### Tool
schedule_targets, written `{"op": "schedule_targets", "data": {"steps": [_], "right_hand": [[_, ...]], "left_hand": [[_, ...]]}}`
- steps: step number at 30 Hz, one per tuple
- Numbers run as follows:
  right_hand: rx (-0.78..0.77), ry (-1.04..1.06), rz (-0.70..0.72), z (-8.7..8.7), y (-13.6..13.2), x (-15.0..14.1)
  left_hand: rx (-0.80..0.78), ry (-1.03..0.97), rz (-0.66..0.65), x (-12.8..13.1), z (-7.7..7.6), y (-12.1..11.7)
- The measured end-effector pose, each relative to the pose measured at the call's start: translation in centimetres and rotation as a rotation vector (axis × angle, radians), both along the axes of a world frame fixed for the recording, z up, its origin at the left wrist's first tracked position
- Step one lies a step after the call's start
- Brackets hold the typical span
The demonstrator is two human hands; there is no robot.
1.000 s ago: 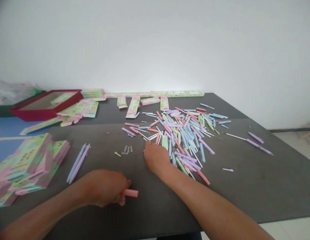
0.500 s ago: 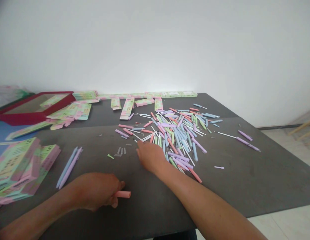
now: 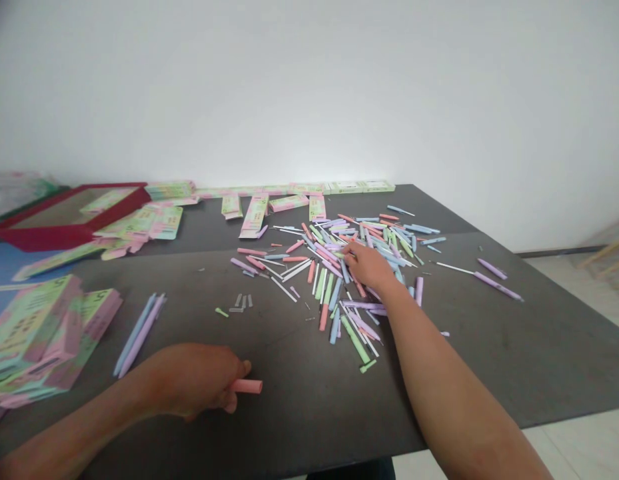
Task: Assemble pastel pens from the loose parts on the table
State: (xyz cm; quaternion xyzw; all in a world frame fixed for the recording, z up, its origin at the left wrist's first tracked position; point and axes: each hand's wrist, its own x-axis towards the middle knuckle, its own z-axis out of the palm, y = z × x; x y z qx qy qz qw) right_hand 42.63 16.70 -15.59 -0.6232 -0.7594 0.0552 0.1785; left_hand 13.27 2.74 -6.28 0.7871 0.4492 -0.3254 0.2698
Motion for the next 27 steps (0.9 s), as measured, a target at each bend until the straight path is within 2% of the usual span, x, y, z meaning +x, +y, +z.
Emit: {"op": "schedule_targets", "data": {"steps": [3,6,13,17,23,27], "right_hand": [[0.034,0.081,-0.053,-0.4,0.6,1.6],[0.075,0.141,-0.136,-0.4,0.9,3.0],[0.106,0.181,-0.215,0.0,0.9,5.2],[0.087,0.089,-0.166,0.4,0.9,3.7],[-0.007,-0.057,0.023,1.3,0.1,-0.3],[-0.097,-0.182,0.028,1.3,-0.1,-1.9]], "left_hand": [[-0.012,0.099,-0.028,0.4,0.6,0.1],[-0.022,0.11,0.0,0.7,0.9,0.1],[-0.026,0.105,-0.03,0.5,0.5,0.4],[-0.029,0.095,-0.041,0.5,0.4,0.5],[-0.041,0.075,-0.007,0.5,0.5,0.5],[-0.046,0.072,-0.006,0.4,0.3,0.6]]}}
